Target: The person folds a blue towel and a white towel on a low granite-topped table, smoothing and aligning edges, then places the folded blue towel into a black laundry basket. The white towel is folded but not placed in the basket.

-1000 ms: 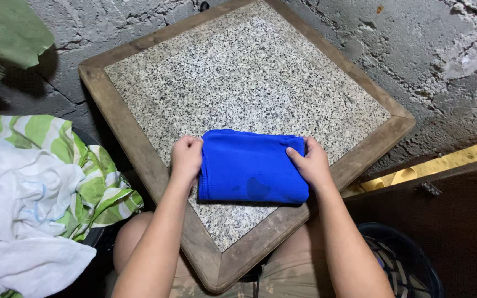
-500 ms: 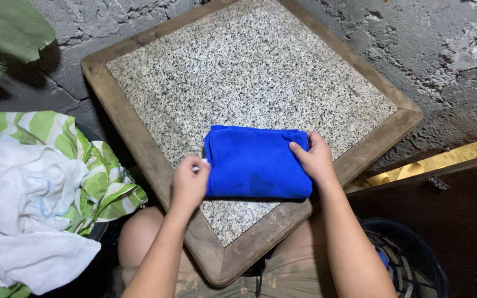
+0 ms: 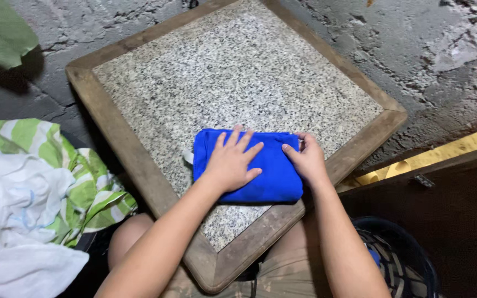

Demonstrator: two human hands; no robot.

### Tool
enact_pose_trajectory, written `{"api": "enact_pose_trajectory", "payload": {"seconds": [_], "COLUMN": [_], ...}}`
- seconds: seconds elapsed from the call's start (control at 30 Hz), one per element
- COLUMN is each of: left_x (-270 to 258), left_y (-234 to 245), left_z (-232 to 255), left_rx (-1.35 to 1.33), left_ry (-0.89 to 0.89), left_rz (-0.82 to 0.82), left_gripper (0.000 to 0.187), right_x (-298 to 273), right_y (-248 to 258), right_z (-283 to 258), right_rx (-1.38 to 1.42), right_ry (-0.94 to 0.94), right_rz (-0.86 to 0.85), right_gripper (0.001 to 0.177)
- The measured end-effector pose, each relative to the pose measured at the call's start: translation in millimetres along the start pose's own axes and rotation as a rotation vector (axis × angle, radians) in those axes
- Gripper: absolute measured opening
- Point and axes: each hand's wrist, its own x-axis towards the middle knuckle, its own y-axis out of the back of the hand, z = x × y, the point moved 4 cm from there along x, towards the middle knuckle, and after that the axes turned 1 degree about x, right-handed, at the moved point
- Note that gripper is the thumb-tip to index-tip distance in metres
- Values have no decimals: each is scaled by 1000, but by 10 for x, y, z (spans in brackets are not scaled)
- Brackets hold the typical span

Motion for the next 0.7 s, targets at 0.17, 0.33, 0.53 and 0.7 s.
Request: {"api": "enact_pose_trajectory", "payload": {"seconds": [0.17, 0.33, 0.53, 0.7], "left_x": [16, 26, -95, -251], "left_y": [-185, -353, -303, -31], "left_z": [-72, -137, -309, -726], "left_rx": [42, 114, -101, -13], "left_ry": [56, 42, 89, 418], "left_rz": [-157, -157, -21, -164], "left_gripper": [82, 77, 83, 81], "right_x": [-275, -589, -522, -294], "right_y": [85, -547, -623, -252], "right_z": [-677, -1024, -708, -503], "right_rx": [-549, -660, -775, -870], "right_ry": [431, 426, 292, -26], "right_rz": [200, -117, -317, -296], "right_gripper": [66, 70, 88, 97]}}
